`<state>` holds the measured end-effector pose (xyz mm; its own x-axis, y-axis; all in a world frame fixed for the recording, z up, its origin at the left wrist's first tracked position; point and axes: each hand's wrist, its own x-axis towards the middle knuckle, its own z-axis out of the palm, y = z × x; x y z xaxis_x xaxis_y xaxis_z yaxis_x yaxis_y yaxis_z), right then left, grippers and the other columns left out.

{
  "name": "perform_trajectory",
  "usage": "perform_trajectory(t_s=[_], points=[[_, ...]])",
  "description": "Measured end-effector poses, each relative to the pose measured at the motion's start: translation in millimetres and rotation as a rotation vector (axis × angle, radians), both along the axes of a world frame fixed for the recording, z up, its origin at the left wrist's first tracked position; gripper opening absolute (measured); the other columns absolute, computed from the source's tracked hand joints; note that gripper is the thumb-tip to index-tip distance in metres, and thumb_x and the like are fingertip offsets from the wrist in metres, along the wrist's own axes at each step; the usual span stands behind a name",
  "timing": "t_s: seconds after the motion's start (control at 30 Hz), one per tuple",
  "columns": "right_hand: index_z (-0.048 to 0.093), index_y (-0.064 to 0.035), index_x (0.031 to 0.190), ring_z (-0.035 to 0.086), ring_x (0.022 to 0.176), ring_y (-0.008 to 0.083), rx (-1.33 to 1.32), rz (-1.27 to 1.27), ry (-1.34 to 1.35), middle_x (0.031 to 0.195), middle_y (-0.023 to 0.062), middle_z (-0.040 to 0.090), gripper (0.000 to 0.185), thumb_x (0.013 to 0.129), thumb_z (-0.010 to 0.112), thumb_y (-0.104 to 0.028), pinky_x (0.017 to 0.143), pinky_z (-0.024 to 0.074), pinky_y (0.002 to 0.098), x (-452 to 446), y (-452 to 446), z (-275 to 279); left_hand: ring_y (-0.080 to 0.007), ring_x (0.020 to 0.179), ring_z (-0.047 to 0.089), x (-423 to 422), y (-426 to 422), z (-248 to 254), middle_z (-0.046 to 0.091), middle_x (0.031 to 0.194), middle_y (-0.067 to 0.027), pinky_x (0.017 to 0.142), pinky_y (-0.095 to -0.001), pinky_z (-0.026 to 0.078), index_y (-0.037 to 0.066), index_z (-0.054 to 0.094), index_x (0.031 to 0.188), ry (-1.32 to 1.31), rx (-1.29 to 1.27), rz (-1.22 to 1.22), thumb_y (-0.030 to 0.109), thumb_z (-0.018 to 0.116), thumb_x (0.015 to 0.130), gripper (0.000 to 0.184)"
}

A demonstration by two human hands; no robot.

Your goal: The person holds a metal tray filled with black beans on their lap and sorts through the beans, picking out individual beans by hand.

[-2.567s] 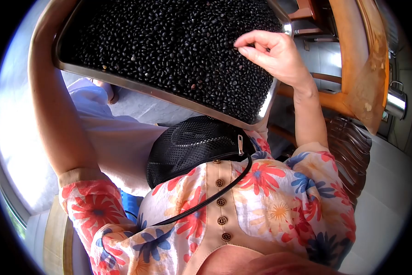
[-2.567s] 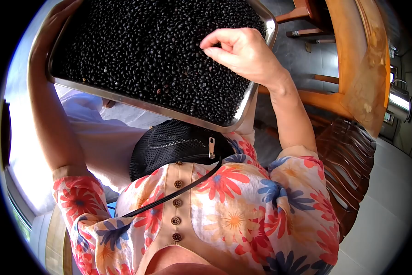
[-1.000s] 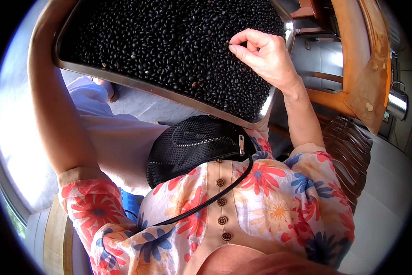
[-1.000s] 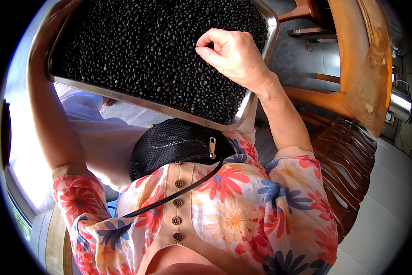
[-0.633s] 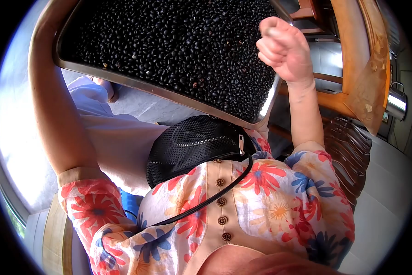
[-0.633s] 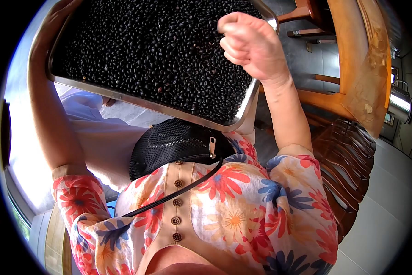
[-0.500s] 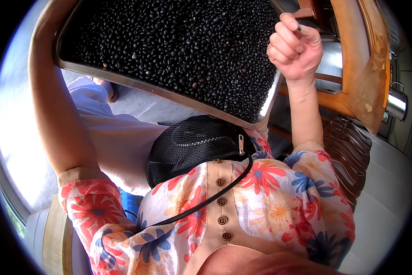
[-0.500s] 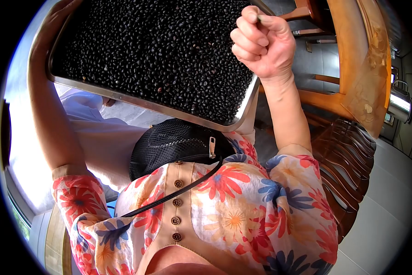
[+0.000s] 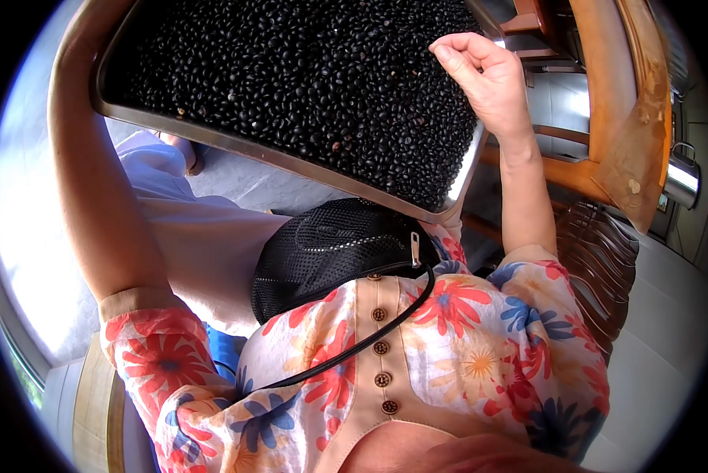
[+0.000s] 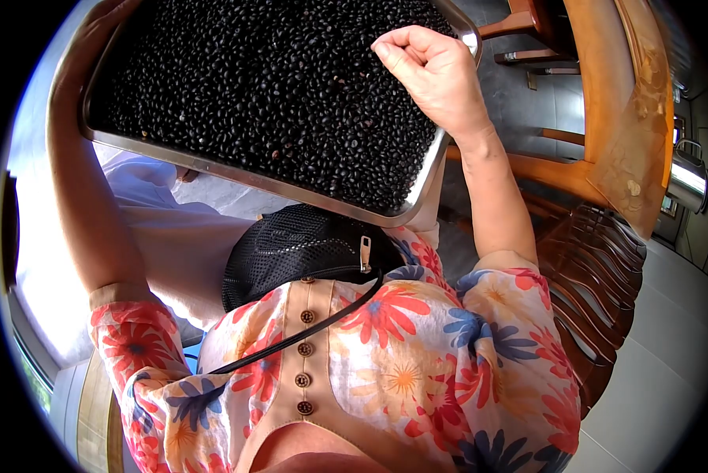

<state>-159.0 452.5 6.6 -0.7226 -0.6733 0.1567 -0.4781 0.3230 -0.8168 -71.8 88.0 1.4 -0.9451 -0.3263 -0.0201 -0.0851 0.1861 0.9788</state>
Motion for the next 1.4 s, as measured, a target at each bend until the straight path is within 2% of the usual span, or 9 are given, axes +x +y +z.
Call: perform_trajectory(t_s=[0.13, 0.33, 0.63, 0.93, 1.13, 1.17, 1.27, 1.3, 1.4], points=[[0.067, -0.0017, 0.092, 0.035, 0.050, -0.0015, 0.233, -0.037, 0.076, 0.055, -0.0100, 0.044, 0.010, 0.086, 0.065, -0.008, 0.045, 0.0312, 0.0181, 2.9, 3.0, 3.8, -0.0108, 0.065, 0.058, 0.0, 0.1, -0.3, 0.064, 0.077, -0.0042, 0.061, -0.0241, 0.048, -0.003, 0.065, 0.099, -0.003, 0.016, -0.004, 0.019, 0.062, 0.085, 0.027], [0.068, -0.0060, 0.091, 0.032, 0.046, 0.0009, 0.276, -0.016, 0.191, 0.048, -0.0071, 0.037, 0.011, 0.081, 0.069, -0.010, 0.043, 0.0296, 0.0213, 8.4, -2.7, 0.9, -0.0106, 0.065, 0.058, 0.0, 2.2, 3.2, 0.064, 0.077, -0.0043, 0.061, -0.0241, 0.048, -0.003, 0.065, 0.098, -0.042, 0.023, 0.012, 0.020, 0.062, 0.085, 0.027], [0.067, -0.0054, 0.090, 0.036, 0.043, 0.0044, 0.301, 0.018, 0.267, 0.046, -0.0018, 0.042, 0.013, 0.079, 0.070, -0.012, 0.042, 0.0310, 0.0237, 6.1, -4.3, -5.3, -0.0104, 0.064, 0.057, 0.7, 2.5, 2.9, 0.063, 0.076, -0.0040, 0.060, -0.0242, 0.047, -0.003, 0.065, 0.098, -0.007, 0.003, -0.011, 0.020, 0.061, 0.085, 0.028], [0.068, -0.0056, 0.087, 0.036, 0.043, 0.0022, 0.285, 0.019, 0.269, 0.046, -0.0040, 0.042, 0.009, 0.080, 0.069, -0.011, 0.041, 0.0301, 0.0214, 6.4, -4.8, -6.0, -0.0102, 0.064, 0.057, -2.1, 0.6, 3.5, 0.063, 0.075, -0.0031, 0.060, -0.0243, 0.047, -0.002, 0.065, 0.097, -0.079, 0.005, 0.034, 0.021, 0.061, 0.085, 0.026], [0.067, -0.0028, 0.085, 0.037, 0.046, -0.0005, 0.101, 0.010, 0.004, 0.054, -0.0088, 0.048, 0.006, 0.084, 0.065, -0.009, 0.042, 0.0290, 0.0180, 6.8, -5.7, -3.2, -0.0101, 0.064, 0.057, -0.3, 0.0, 2.1, 0.063, 0.075, -0.0031, 0.060, -0.0243, 0.047, -0.002, 0.065, 0.097, -0.020, -0.020, -0.025, 0.021, 0.061, 0.085, 0.026], [0.065, -0.0010, 0.085, 0.036, 0.046, -0.0013, 0.036, 0.026, -0.021, 0.058, -0.0089, 0.048, 0.008, 0.086, 0.060, -0.008, 0.041, 0.0278, 0.0171, 5.1, -5.9, -4.4, -0.0101, 0.064, 0.057, -0.4, -0.3, 2.0, 0.063, 0.075, -0.0032, 0.060, -0.0242, 0.047, -0.003, 0.065, 0.096, -0.022, -0.020, -0.030, 0.021, 0.061, 0.085, 0.026], [0.062, 0.0000, 0.087, 0.034, 0.045, -0.0020, -0.139, 0.035, -0.625, 0.056, -0.0084, 0.044, 0.009, 0.088, 0.055, -0.007, 0.039, 0.0263, 0.0169, 3.0, -2.7, 11.9, -0.0101, 0.064, 0.057, 0.7, 2.8, 3.2, 0.063, 0.076, -0.0033, 0.060, -0.0239, 0.047, -0.003, 0.065, 0.097, -0.011, 0.008, -0.017, 0.021, 0.062, 0.085, 0.027], [0.059, 0.0008, 0.091, 0.030, 0.043, -0.0003, -0.166, 0.043, -0.678, 0.054, -0.0077, 0.038, 0.013, 0.090, 0.048, -0.006, 0.037, 0.0237, 0.0173, 2.5, -3.5, 14.0, -0.0101, 0.064, 0.057, 0.4, 2.1, 2.6, 0.063, 0.076, -0.0033, 0.060, -0.0237, 0.047, -0.003, 0.065, 0.097, -0.014, 0.003, -0.018, 0.021, 0.062, 0.085, 0.027], [0.057, 0.0011, 0.093, 0.027, 0.042, 0.0025, -0.384, 0.161, -0.971, 0.052, -0.0060, 0.034, 0.018, 0.091, 0.041, -0.008, 0.036, 0.0228, 0.0185, -5.8, -0.4, 13.5, -0.0101, 0.064, 0.057, 0.2, 0.8, 1.3, 0.063, 0.076, -0.0032, 0.060, -0.0233, 0.047, -0.003, 0.065, 0.097, -0.015, -0.005, -0.013, 0.022, 0.062, 0.085, 0.028]])
